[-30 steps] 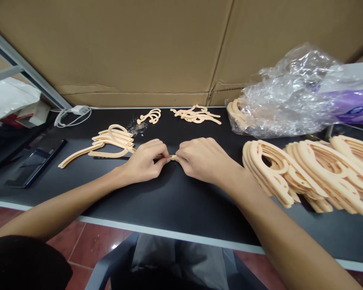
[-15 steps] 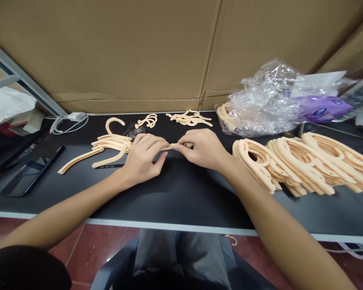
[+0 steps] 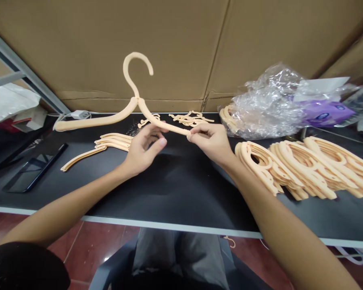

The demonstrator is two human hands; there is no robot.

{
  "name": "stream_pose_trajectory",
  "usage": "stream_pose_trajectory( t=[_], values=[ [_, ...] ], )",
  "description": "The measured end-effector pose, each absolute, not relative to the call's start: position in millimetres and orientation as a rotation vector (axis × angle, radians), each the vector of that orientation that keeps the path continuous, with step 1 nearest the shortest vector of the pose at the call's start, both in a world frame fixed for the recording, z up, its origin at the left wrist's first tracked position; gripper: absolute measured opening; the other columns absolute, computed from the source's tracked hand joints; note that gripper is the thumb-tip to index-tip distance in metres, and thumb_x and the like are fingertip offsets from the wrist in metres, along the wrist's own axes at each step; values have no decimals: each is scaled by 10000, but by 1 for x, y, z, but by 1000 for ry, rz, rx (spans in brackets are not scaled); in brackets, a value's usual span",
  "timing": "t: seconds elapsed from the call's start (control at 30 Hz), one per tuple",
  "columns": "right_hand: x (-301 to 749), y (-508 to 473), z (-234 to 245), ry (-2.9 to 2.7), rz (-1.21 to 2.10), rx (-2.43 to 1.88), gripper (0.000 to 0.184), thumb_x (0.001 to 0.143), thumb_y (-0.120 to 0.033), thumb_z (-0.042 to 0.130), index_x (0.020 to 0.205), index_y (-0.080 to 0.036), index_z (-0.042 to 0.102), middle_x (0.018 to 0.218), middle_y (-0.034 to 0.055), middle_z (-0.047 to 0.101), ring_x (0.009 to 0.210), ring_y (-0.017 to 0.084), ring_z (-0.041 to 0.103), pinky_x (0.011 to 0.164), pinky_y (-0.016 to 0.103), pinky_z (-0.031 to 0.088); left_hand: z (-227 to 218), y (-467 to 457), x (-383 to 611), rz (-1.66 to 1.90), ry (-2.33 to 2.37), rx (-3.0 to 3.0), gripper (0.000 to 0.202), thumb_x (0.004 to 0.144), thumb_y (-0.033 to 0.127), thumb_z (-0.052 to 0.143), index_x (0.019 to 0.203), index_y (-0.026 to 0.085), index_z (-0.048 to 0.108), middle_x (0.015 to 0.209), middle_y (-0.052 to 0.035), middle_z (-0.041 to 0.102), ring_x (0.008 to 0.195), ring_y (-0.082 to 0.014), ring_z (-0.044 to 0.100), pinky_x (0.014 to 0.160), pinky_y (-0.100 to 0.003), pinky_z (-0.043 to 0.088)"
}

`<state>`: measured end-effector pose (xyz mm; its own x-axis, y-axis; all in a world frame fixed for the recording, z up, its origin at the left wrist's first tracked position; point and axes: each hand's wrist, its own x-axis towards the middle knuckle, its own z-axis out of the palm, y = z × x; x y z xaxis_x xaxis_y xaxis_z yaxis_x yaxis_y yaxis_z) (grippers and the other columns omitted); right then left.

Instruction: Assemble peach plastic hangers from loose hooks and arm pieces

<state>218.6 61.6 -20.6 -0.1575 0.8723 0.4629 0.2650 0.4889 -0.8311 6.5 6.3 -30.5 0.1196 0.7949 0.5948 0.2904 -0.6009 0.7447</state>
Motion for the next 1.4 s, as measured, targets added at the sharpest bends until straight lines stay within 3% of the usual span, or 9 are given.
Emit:
stream_pose_trajectory(
  t=[0.1,0.23,0.43,0.53,0.7,0.87,1.0,1.17,1.4],
  values=[
    [213,60,-24,-1751,899,-980,97,656,-292,696,613,-214,735,575,-6,657,587,153,559,598,301,433,-19,12,3,1527,1000,1776,561,981,651,455,1289,193,557,1226,-128,686,1012,-197,675,820,-305,544],
    [204,54,-27,-1851,1051,-959,161,717,-339,678,688,-208,767,646,12,714,653,183,628,683,336,499,-2,15,-2,1601,1125,1680,523,1038,610,238,1195,217,547,1205,-121,703,990,-203,710,846,-359,569],
    [204,55,-30,-1896,329,-1045,234,903,-317,578,977,-251,790,1133,78,757,1161,277,619,1070,489,429,17,20,-20,1782,968,1552,301,1010,545,409,1029,258,501,715,17,652,594,-156,639,624,-352,553],
    [211,67,-37,-1927,174,-1151,300,940,-278,501,1077,-220,762,1199,107,735,1172,295,608,1073,503,430,23,27,-32,2005,1032,1623,365,971,636,470,980,271,483,555,79,440,441,-91,394,420,-272,330],
    [212,82,-50,-2168,73,-1329,460,944,-232,446,1338,-78,628,1448,190,595,1371,344,490,1140,526,377,21,33,-39,2298,1443,1902,499,994,698,431,889,213,480,637,70,343,532,-47,330,512,-259,277],
    [204,83,-50,-2307,42,-1402,558,978,-251,415,1498,-56,466,1614,177,418,1514,347,334,1219,555,274,6,20,-27,1763,1642,2157,127,965,349,567,1030,241,547,662,56,504,551,-106,426,564,-297,365],
    [205,85,-48,-2346,78,-1408,576,997,-282,391,1540,-92,421,1645,137,373,1546,345,271,1235,583,233,-6,5,-11,1288,1768,2590,465,772,196,572,1234,162,536,956,-70,663,849,-237,617,776,-385,475],
    [201,94,-48,-2300,98,-1414,577,994,-262,373,1547,-100,413,1646,137,373,1548,336,269,1232,587,244,-12,-6,2,959,1646,2736,585,792,242,514,1360,106,483,1167,-149,641,1045,-309,607,922,-471,475],
    [192,112,-47,-2258,-29,-1454,432,970,-205,420,1347,-154,624,1571,163,471,1471,373,350,1148,607,334,-19,-9,8,823,1682,2571,426,967,447,510,1258,140,552,1041,-104,689,924,-263,660,826,-404,502]
  ],
)
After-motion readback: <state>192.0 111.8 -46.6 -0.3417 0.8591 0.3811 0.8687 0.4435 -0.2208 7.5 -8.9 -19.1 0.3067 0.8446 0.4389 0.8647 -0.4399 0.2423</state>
